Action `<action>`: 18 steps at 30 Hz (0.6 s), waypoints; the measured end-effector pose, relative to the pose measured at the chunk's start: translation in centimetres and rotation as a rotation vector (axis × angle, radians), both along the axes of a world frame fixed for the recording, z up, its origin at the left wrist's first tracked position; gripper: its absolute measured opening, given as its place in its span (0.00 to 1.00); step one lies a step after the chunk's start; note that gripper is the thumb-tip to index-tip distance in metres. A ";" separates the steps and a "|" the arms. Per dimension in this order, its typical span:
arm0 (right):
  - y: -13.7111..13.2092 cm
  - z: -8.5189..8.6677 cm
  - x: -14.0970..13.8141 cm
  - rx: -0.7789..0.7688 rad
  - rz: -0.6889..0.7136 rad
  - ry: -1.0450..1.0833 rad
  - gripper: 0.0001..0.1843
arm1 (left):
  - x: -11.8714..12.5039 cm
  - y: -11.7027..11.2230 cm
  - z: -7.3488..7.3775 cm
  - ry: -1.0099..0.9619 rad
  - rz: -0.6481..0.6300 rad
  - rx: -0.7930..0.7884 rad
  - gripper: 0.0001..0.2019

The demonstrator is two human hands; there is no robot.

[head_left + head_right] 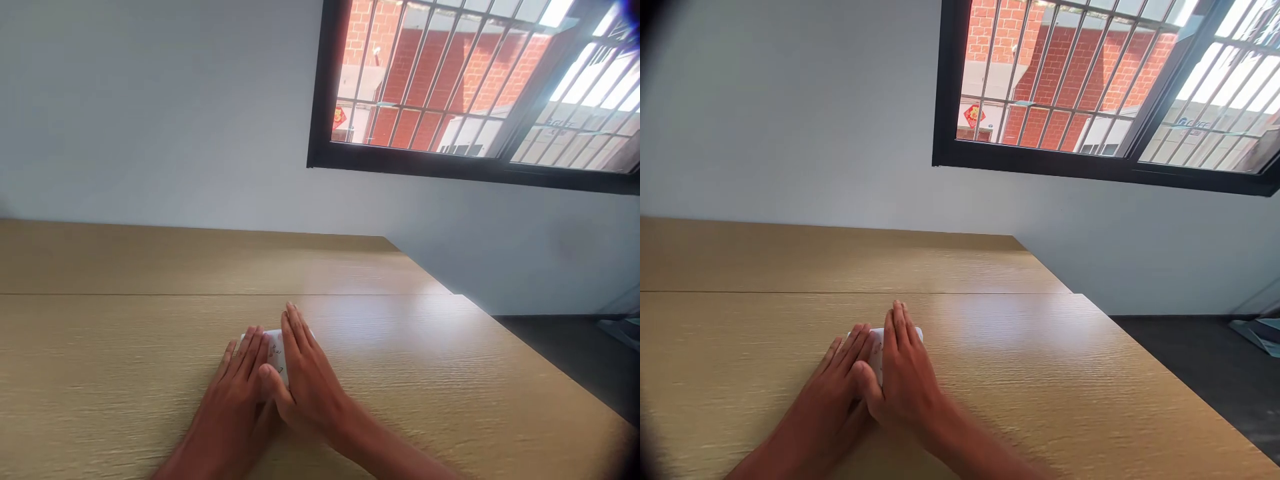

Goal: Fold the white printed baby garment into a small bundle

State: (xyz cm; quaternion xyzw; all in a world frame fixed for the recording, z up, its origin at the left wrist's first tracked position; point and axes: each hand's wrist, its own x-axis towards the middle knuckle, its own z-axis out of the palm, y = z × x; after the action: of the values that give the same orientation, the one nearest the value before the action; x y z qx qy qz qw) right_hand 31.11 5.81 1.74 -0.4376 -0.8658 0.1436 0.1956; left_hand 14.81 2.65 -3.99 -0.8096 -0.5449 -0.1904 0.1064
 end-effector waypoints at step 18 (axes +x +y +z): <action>2.2 -1.0 1.0 -0.078 -0.061 -0.153 0.42 | -0.4 0.0 0.1 0.114 0.026 0.103 0.30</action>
State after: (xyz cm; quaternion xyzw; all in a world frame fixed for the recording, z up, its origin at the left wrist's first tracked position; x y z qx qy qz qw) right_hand 32.13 8.02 0.79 -0.4807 -0.8583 0.1372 0.1160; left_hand 14.45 2.61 -3.84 -0.8054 -0.5381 -0.1703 0.1810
